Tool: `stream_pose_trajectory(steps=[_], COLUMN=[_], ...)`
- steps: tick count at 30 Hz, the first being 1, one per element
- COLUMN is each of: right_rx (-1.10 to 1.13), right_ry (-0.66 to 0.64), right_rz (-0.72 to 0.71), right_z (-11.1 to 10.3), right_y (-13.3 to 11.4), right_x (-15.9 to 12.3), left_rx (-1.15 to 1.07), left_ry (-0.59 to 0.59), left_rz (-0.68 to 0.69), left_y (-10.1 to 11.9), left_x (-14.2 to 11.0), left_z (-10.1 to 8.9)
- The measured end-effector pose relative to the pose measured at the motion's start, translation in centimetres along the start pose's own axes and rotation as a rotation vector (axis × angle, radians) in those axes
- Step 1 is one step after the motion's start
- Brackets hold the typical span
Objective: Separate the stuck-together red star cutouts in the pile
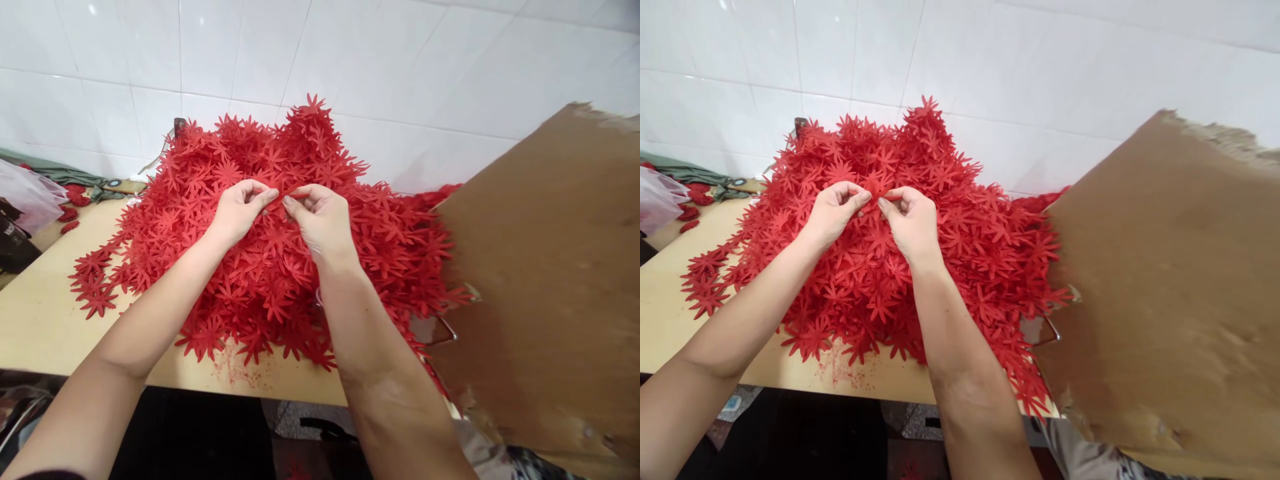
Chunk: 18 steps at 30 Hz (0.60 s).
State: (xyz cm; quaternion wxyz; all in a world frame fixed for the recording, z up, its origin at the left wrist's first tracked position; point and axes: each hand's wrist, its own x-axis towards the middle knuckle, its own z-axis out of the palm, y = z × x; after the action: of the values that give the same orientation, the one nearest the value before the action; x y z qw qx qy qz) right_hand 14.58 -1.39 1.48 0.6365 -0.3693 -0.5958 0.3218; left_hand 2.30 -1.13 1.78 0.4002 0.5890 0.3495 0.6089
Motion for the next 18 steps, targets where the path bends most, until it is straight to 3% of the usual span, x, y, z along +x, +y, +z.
stream_pose_trajectory(steps=[3, 7, 9, 12, 15, 18], right_rx=[-0.014, -0.049, -0.048, -0.124, -0.355, -0.554], right_ry=[0.032, 0.242, 0.287, 0.243, 0.174, 0.107], right_rz=[-0.016, -0.025, -0.015, -0.019, -0.016, -0.064], right_z=[-0.4, -2.5, -3.7, -4.6, -4.5, -4.6], right_y=[0.2, 1.1, 1.7, 2.4, 2.3, 1.3], right_x=[0.4, 1.7, 2.6, 3.9, 4.5, 3.1], left_rx=[0.027, 0.103, 0.182, 0.411, 0.636, 0.723], left_ry=[0.025, 0.145, 0.17, 0.14, 0.153, 0.195], left_rz=[0.032, 0.121, 0.158, 0.238, 0.319, 0.38], left_y=[-0.1, -0.3, -0.5, -0.7, -0.7, -0.5], left_x=[0.1, 0.5, 0.9, 1.8, 2.5, 2.3], left_z=[0.0, -1.3, -1.9, -2.1, -2.0, -4.1])
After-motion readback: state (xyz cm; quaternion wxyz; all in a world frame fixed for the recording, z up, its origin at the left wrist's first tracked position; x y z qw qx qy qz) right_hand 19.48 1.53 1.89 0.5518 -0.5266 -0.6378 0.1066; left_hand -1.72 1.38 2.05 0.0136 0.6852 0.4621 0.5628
